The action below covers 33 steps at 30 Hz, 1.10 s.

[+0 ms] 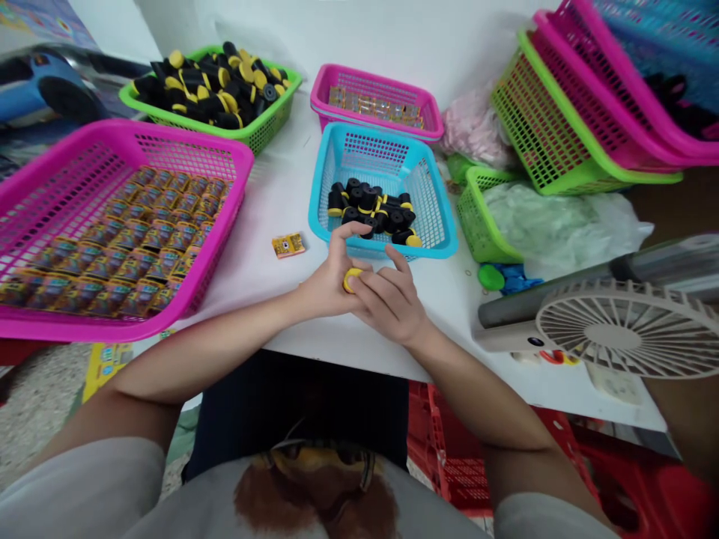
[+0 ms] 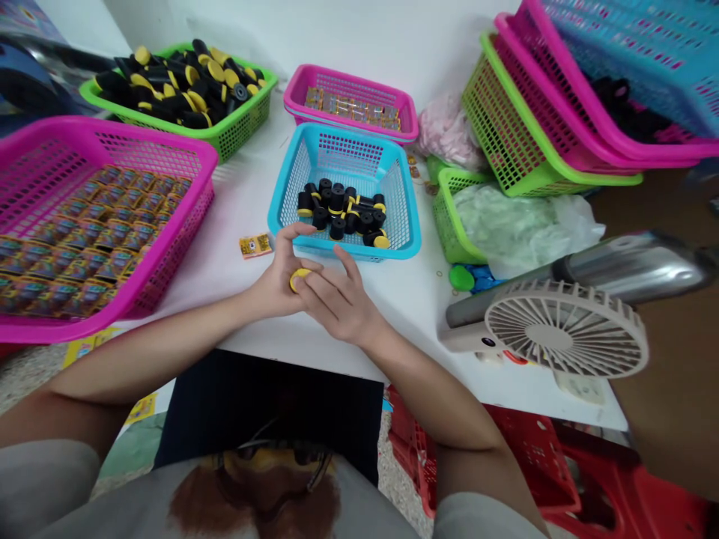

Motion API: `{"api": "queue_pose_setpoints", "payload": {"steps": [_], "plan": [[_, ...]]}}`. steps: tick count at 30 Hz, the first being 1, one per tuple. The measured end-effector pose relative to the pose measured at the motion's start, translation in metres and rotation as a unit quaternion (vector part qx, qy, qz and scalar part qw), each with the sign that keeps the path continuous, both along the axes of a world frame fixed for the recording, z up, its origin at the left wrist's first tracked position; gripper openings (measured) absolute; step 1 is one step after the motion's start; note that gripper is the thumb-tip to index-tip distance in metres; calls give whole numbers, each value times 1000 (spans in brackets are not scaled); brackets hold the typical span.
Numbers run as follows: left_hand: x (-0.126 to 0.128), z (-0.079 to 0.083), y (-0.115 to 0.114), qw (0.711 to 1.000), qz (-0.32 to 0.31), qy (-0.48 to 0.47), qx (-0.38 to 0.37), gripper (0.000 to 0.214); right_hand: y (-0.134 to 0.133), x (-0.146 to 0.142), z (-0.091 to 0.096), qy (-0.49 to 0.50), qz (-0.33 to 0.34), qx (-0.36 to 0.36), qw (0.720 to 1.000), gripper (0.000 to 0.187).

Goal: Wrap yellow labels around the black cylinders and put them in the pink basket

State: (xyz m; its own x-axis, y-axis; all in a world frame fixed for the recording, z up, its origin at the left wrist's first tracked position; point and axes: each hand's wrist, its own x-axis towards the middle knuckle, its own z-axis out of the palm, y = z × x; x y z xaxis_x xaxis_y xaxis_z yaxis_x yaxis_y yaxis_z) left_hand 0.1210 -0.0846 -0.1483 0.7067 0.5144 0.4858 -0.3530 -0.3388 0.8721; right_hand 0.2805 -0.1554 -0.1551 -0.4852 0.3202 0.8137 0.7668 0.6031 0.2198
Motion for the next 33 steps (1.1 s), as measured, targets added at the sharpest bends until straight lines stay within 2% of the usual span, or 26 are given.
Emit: {"api": "queue_pose_setpoints", "payload": {"steps": [6, 8, 11, 13, 15, 17, 22, 27, 30, 33], "plan": [[5, -8, 5, 994, 102, 15, 38, 70, 10, 1, -3, -16, -26, 31, 999, 41], [5, -3, 6, 988, 140, 14, 69, 66, 14, 3, -2, -9, -39, 41, 998, 41], [-2, 13, 0, 979, 174, 61, 83, 47, 13, 7, 3, 25, -60, 61, 996, 47], [-12, 23, -9, 982, 151, 99, 48, 42, 10, 9, 8, 33, -46, 58, 997, 53], [-24, 30, -20, 988, 104, 109, 6, 45, 4, 10, 12, 28, 4, 34, 999, 56], [-34, 34, -30, 991, 74, 107, -31, 49, -1, 10, 14, 22, 40, 36, 998, 53], [-48, 38, -43, 990, 48, 94, -98, 60, -12, 3, 16, -11, 63, 52, 997, 54], [-49, 45, -47, 984, 60, 129, -111, 68, -13, 0, 15, 16, 79, 61, 995, 54], [-51, 48, -50, 986, 56, 134, -87, 66, -14, -1, 13, 22, 77, 69, 994, 53], [-54, 49, -55, 985, 84, 138, -60, 63, -16, -2, 15, 11, 87, 73, 993, 54]]}}
